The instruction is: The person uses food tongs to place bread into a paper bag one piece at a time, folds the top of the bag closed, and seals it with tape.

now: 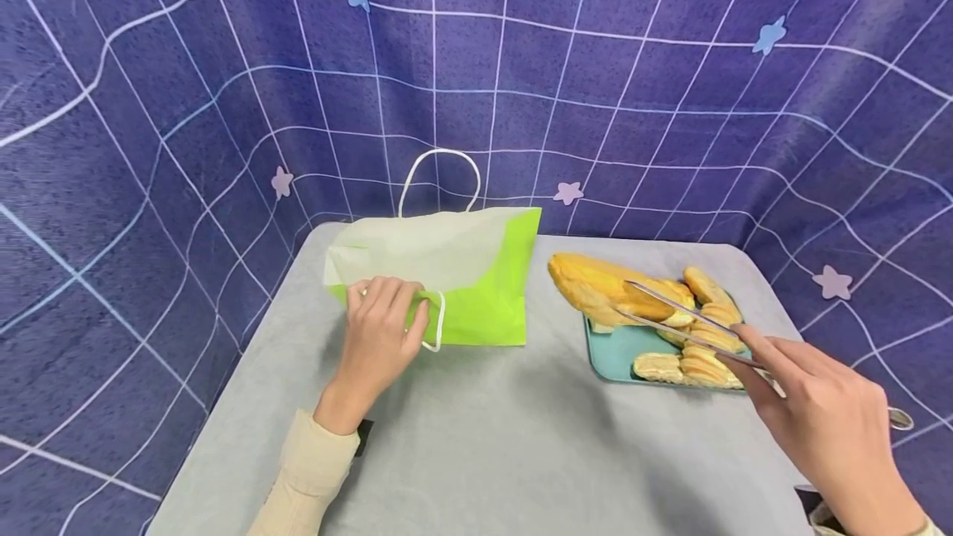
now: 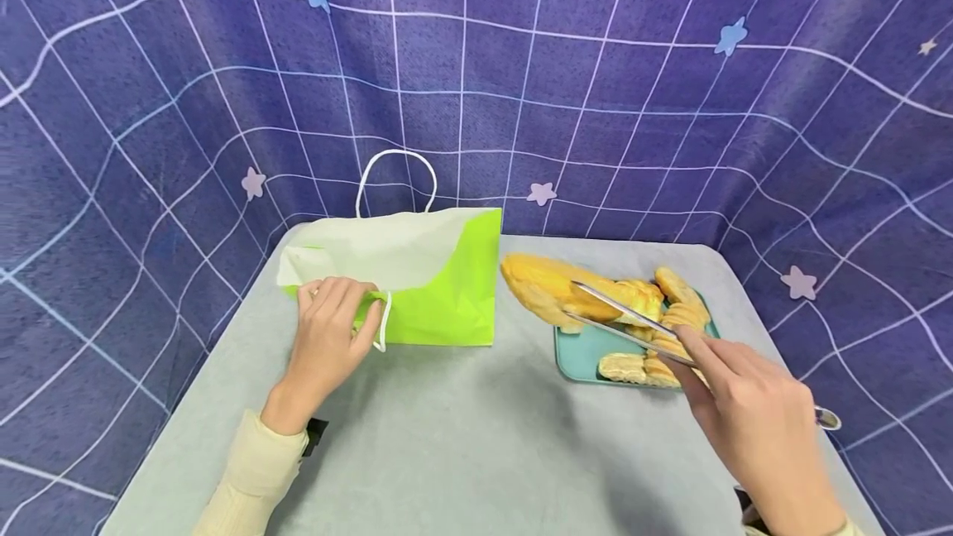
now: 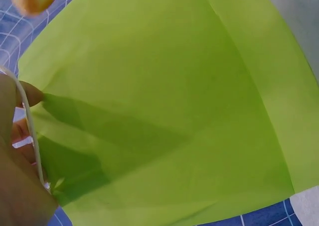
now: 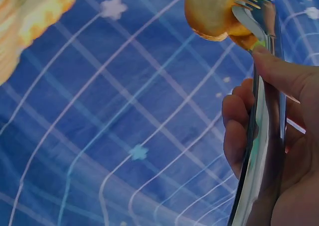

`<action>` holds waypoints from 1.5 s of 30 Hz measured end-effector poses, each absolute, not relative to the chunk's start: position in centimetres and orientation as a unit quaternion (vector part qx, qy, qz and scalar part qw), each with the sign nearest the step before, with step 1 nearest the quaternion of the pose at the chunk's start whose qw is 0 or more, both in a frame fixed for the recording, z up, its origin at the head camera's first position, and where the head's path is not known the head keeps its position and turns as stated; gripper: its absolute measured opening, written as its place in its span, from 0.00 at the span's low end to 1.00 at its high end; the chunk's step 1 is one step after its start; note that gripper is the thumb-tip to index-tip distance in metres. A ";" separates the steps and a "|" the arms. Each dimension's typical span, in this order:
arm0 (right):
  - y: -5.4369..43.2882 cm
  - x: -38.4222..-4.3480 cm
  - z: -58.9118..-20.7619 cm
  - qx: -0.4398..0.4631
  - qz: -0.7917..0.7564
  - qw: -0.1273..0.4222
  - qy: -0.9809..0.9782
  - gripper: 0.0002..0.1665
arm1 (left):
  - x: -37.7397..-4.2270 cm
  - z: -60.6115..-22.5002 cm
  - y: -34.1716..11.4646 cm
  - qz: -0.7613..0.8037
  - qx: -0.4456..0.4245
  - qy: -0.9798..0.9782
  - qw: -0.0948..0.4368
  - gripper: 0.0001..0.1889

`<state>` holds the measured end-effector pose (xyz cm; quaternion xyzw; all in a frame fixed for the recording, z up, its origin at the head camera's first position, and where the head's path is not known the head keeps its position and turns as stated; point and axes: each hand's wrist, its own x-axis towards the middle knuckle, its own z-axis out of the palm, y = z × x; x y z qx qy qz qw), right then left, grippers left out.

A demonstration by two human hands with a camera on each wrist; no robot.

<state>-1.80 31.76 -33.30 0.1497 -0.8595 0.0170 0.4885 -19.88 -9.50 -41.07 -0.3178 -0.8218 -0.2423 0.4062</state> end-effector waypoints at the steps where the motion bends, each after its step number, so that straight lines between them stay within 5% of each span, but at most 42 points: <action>1: 31.2 -2.0 -33.0 0.155 0.024 0.494 -0.855 0.30 | -19.8 -41.1 -9.5 -0.244 -0.323 -0.818 0.408 0.10; 16: 24.5 -7.0 -31.1 0.240 0.140 0.534 -0.798 0.24 | -19.4 -41.4 -9.3 -0.261 -0.350 -0.799 0.414 0.08; 32: 20.7 -13.3 -32.4 0.297 0.152 0.468 -0.818 0.23 | -18.3 -42.1 -8.3 -0.258 -0.333 -0.802 0.423 0.08; 45: 20.3 -14.1 -33.5 0.279 0.158 0.452 -0.832 0.26 | -18.3 -41.7 -9.1 -0.262 -0.329 -0.804 0.420 0.08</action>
